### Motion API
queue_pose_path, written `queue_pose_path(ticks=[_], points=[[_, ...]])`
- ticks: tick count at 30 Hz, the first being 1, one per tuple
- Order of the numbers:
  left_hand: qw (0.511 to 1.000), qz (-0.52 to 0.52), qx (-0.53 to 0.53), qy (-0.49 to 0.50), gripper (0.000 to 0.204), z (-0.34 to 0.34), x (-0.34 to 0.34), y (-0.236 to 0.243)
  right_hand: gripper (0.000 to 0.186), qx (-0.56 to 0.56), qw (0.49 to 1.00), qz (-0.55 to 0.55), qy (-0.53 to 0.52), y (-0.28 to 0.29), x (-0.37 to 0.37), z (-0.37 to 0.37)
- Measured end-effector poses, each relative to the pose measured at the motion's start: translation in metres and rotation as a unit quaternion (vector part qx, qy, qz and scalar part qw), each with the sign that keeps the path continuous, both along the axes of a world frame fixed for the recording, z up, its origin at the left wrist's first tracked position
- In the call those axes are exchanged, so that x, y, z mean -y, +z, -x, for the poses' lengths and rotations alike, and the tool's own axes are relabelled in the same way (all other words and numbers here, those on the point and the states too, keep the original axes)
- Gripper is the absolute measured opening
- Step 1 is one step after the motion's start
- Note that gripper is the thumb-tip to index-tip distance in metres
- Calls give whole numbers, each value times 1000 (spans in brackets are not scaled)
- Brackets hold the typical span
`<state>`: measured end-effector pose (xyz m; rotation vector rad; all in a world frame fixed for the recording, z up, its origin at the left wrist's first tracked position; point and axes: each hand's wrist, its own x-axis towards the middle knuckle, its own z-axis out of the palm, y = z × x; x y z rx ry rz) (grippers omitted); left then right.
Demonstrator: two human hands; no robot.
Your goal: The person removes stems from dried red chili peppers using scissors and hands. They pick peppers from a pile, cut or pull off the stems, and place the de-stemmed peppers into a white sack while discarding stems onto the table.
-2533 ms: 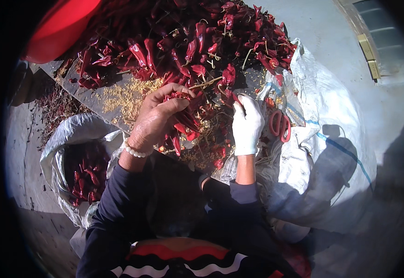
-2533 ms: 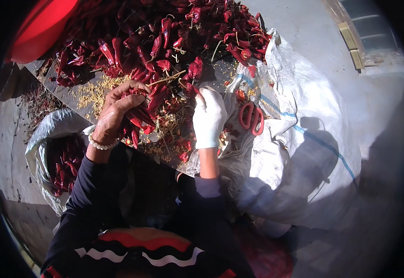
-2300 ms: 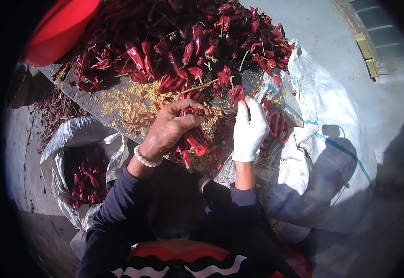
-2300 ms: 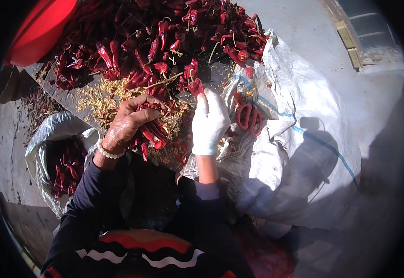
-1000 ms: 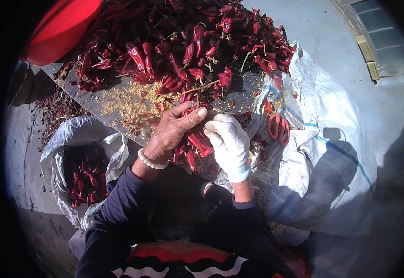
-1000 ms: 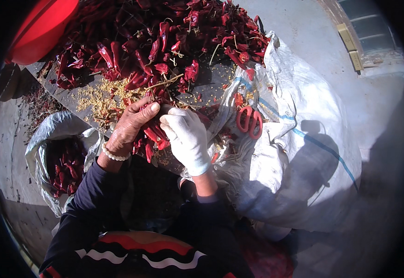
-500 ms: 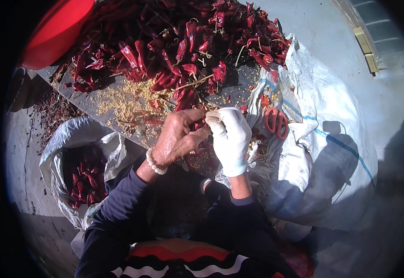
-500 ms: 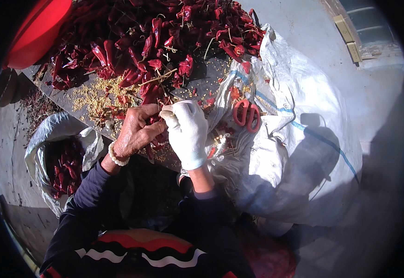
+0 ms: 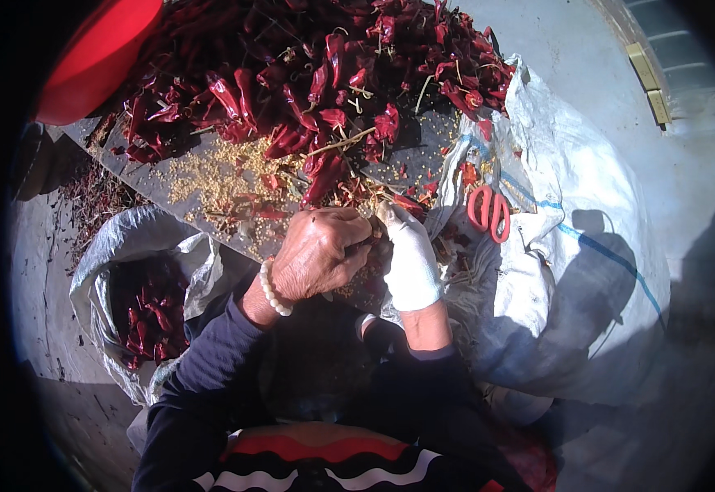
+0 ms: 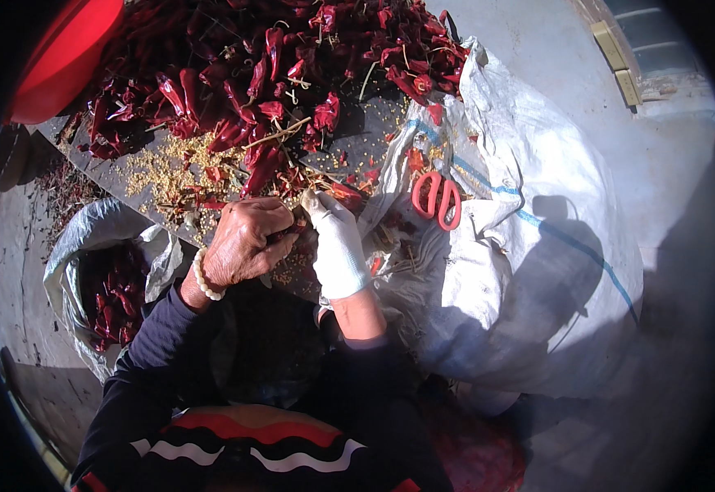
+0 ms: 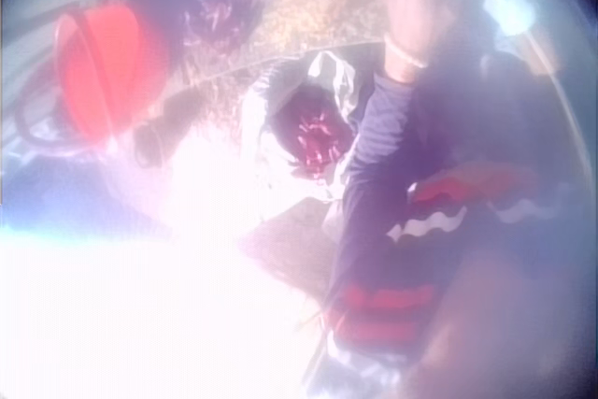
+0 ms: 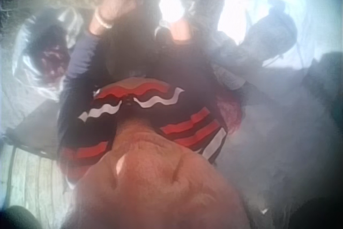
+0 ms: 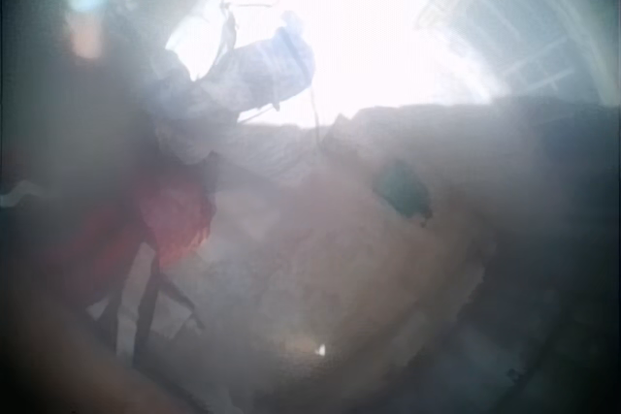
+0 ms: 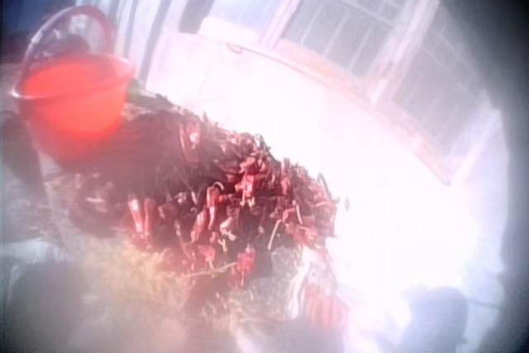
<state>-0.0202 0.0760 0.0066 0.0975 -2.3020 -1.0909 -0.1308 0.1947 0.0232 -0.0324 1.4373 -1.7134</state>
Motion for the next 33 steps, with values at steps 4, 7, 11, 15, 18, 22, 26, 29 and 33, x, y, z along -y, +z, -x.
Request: queue_pose_path(ticks=[4, 7, 11, 15, 18, 22, 26, 29, 33], points=[[1000, 7, 9, -12, 16, 1, 1, 1, 18, 31, 999, 22, -31, -7, -1, 2], [999, -13, 41, -14, 14, 1, 4, 0, 21, -299, 953, -55, 21, -8, 4, 1], [966, -239, 91, -39, 18, 1, 7, 4, 19, -364, 931, 34, 26, 1, 3, 3], [932, -332, 118, -82, 31, 2, 7, -3, 14, -466, 881, 27, 76, -2, -1, 13], [928, -336, 129, -101, 27, 1, 7, 0, 15, -528, 844, 17, 94, 5, -1, 13], [920, -349, 99, -146, 20, 1, 6, 2, 23, -231, 967, 94, 48, 1, -2, 5], [925, -298, 57, -231, 18, 2, 4, 1, 31, 118, 947, 297, 4, -28, -19, 54], [928, -321, 118, -150, 20, -4, 2, 10, 32, -86, 948, 273, -139, -13, -49, 97], [927, -342, 125, -92, 17, -7, 17, -3, 16, -356, 892, 137, 242, 23, -65, 68]])
